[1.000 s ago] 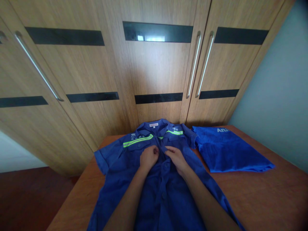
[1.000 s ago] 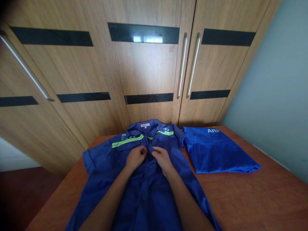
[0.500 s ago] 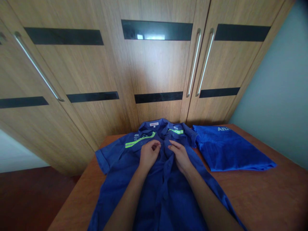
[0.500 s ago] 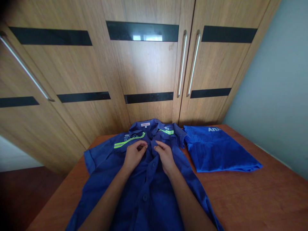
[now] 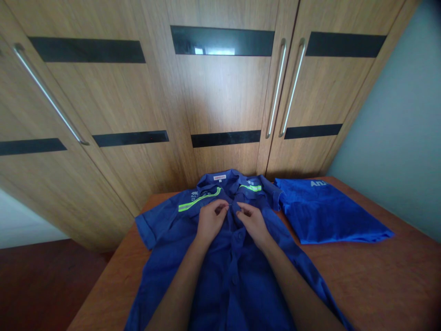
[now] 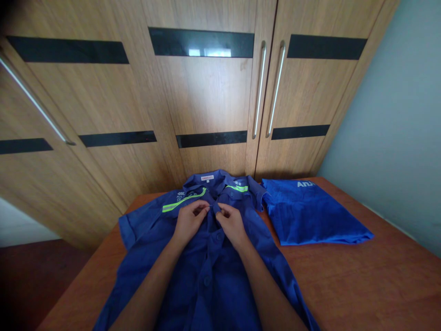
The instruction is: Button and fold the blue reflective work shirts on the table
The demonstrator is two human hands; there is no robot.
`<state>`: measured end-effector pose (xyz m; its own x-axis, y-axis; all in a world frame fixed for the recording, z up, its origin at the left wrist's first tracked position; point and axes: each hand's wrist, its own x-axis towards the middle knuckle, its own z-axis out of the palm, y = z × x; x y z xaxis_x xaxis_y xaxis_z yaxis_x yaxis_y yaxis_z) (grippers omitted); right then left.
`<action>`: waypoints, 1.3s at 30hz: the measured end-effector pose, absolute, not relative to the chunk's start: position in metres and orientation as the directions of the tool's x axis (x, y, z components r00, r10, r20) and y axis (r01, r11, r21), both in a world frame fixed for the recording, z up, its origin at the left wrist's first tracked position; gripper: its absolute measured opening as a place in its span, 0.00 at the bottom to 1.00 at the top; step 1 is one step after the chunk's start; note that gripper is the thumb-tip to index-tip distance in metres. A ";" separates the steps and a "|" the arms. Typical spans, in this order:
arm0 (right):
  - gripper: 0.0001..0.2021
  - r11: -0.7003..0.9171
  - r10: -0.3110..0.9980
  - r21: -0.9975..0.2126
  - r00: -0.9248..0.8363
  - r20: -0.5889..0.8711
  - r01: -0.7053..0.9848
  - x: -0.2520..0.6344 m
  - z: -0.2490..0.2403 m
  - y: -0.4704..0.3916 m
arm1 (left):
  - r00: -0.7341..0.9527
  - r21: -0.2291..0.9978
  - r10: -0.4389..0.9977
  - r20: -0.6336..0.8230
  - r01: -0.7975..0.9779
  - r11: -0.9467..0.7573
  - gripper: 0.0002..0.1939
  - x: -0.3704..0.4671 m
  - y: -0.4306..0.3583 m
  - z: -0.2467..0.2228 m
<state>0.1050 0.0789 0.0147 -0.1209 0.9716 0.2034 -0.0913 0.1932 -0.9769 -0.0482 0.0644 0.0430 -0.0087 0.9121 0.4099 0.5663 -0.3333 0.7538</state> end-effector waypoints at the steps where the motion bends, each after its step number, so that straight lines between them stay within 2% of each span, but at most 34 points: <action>1: 0.14 0.205 0.968 -0.975 -0.129 0.215 -0.088 0.104 0.014 0.079 | -0.003 0.734 0.905 0.425 0.586 -0.343 0.07 -0.048 0.064 0.043; 6: 0.19 0.229 0.945 -0.973 -0.232 0.232 -0.036 0.100 0.012 0.076 | 0.033 0.648 0.882 0.471 0.665 -0.371 0.08 -0.044 0.063 0.044; 9: 0.26 0.274 0.926 -0.955 -0.299 0.230 0.115 0.097 0.012 0.071 | 0.027 0.652 0.888 0.460 0.668 -0.358 0.09 -0.042 0.062 0.044; 11: 0.32 0.348 0.911 -0.888 -0.333 0.243 0.302 0.097 0.013 0.067 | 0.026 0.670 0.898 0.440 0.656 -0.348 0.09 -0.041 0.062 0.044; 13: 0.34 0.418 0.895 -0.760 -0.369 0.251 0.497 0.097 0.016 0.062 | 0.019 0.698 0.911 0.412 0.636 -0.329 0.09 -0.040 0.062 0.043; 16: 0.34 0.471 0.876 -0.612 -0.416 0.242 0.635 0.098 0.021 0.057 | -0.036 0.761 0.933 0.358 0.590 -0.270 0.08 -0.039 0.064 0.039; 18: 0.33 0.487 0.865 -0.608 -0.439 0.241 0.627 0.098 0.024 0.055 | -0.081 0.804 0.944 0.320 0.550 -0.225 0.11 -0.040 0.067 0.036; 21: 0.33 0.501 0.846 -0.681 -0.467 0.256 0.535 0.099 0.023 0.055 | -0.112 0.850 0.956 0.272 0.494 -0.184 0.13 -0.042 0.071 0.031; 25: 0.26 0.494 0.850 -0.737 -0.435 0.297 0.462 0.100 0.016 0.062 | -0.129 0.877 0.961 0.243 0.453 -0.161 0.09 -0.044 0.073 0.029; 29: 0.16 0.465 0.885 -0.659 -0.304 0.353 0.591 0.101 0.015 0.065 | -0.147 0.892 0.963 0.225 0.428 -0.143 0.05 -0.044 0.073 0.028; 32: 0.11 0.445 0.883 -0.563 -0.236 0.407 0.696 0.103 0.018 0.064 | -0.133 0.912 0.969 0.207 0.384 -0.142 0.04 -0.042 0.073 0.026; 35: 0.08 0.463 0.854 -0.512 -0.209 0.476 0.724 0.105 0.021 0.063 | -0.096 0.936 0.977 0.193 0.316 -0.154 0.04 -0.041 0.073 0.025; 37: 0.08 0.482 0.839 -0.550 -0.178 0.514 0.682 0.106 0.020 0.065 | -0.060 0.950 0.981 0.186 0.265 -0.164 0.06 -0.041 0.072 0.026; 39: 0.07 0.476 0.853 -0.670 -0.113 0.510 0.569 0.106 0.018 0.068 | -0.017 0.961 0.984 0.179 0.217 -0.171 0.10 -0.043 0.070 0.029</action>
<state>0.1065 0.0681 0.0181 -0.1133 0.8529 0.5096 0.5691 0.4762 -0.6704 -0.0429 0.0698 0.0293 -0.0171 0.9838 0.1786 0.2171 -0.1707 0.9611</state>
